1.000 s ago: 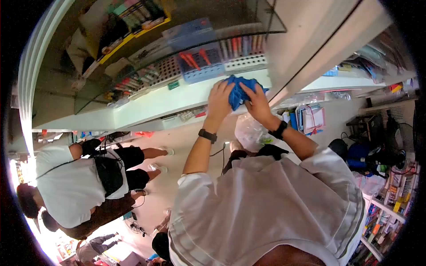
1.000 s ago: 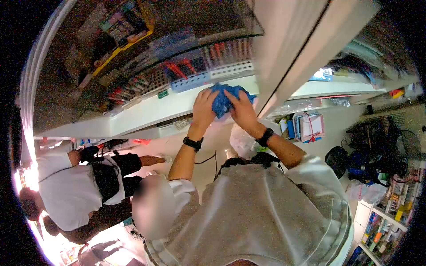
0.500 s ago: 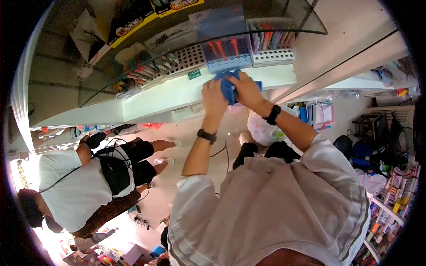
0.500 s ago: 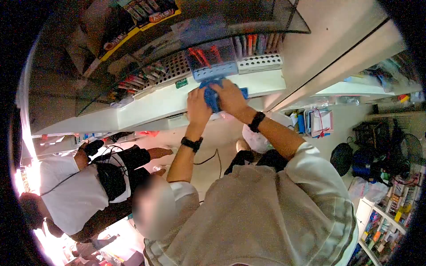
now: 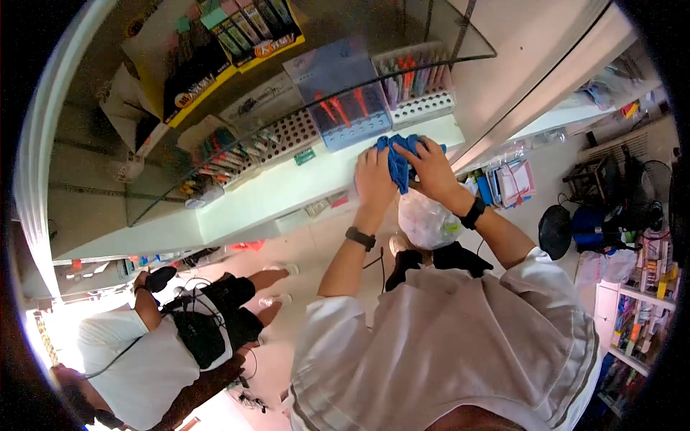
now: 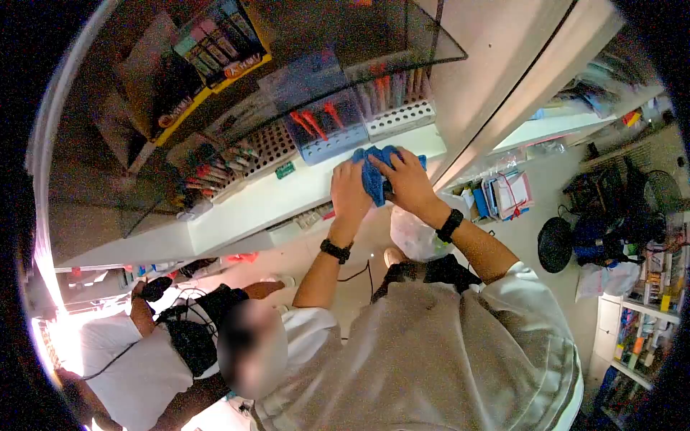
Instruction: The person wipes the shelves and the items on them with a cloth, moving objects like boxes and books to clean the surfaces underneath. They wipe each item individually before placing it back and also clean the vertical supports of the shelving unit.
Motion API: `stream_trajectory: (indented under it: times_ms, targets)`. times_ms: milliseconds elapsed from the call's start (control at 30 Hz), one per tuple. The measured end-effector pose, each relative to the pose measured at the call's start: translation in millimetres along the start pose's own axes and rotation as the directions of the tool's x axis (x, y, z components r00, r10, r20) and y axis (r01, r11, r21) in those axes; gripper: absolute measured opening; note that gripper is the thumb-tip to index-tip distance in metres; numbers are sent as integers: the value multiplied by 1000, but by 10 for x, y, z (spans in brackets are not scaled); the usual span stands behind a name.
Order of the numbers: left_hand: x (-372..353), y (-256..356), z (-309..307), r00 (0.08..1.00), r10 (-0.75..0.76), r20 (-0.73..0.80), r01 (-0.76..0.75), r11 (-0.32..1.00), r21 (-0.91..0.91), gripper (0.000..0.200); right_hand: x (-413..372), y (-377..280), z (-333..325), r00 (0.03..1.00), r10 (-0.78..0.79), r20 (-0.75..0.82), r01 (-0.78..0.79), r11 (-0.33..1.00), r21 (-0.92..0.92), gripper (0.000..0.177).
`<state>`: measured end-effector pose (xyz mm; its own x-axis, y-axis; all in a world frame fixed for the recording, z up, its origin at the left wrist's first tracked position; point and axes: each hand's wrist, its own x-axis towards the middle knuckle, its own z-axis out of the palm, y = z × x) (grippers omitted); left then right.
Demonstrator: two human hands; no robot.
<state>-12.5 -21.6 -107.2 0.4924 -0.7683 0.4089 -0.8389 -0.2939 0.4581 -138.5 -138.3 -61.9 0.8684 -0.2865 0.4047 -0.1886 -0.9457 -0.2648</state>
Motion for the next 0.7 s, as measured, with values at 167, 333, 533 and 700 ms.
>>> stream_trajectory:
  times_ms: [167,333,533,700]
  targets:
    - [20,29,-214,978,43,205,-37,999,-29,87,33,130,98,989,42,139,-35,998,-50,72]
    - [23,-66,-373,960,139,244,-119,988,-95,83,-3,8,105,983,149,108,-157,985,66,68]
    - [-186,-128,-644,984,135,112,-105,965,-242,70,-20,-164,-219,998,39,45,-55,900,433,70]
    - [123,133,-1667,892,303,-336,-326,945,-13,63,478,-741,-867,957,-73,-280,160,940,301,74]
